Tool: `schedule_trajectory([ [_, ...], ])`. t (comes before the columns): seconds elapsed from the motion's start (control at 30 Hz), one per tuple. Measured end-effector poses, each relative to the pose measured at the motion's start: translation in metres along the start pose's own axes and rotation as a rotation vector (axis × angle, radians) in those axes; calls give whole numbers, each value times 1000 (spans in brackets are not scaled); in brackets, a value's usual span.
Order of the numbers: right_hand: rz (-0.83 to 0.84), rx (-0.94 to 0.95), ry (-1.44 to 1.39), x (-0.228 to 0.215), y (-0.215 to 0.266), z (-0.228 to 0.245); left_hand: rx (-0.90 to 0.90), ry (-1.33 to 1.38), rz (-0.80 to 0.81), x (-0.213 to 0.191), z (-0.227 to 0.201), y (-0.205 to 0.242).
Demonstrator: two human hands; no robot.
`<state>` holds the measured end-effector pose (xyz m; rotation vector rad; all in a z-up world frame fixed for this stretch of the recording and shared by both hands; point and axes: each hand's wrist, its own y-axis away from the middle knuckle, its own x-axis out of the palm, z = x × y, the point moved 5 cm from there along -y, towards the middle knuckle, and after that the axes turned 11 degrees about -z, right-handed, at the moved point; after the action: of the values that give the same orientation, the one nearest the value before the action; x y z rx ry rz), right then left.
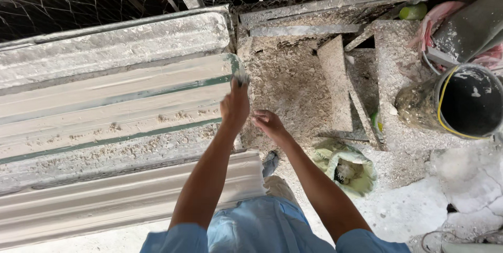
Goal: The person scrapes dried gypsum residue from the surface of a long white decorative molding using a small metal scraper. The person works along the length of the molding, removing hardened material from the grooves and flat areas.
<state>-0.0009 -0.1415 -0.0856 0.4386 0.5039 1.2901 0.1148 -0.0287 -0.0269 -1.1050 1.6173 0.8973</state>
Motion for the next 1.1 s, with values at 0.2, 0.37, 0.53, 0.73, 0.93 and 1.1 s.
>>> schedule_trajectory([
  [0.2,-7,49,-15,-29,13,-22,24,163,44,-18,-10,59],
  [0.37,-55,165,-26,-41,10,-44,71,9,-11,-22,-18,89],
  [0.53,-40,193,18,-28,11,-44,154,-47,-99,-38,-19,64],
  [0.73,-97,190,-88,-55,23,-68,49,-11,144,-16,-14,74],
  [0.93,-151,186,-20,-72,12,-74,138,-147,-14,-6,-20,36],
  [1.1,-163,176,-65,-84,22,-78,30,83,75,-27,-21,20],
])
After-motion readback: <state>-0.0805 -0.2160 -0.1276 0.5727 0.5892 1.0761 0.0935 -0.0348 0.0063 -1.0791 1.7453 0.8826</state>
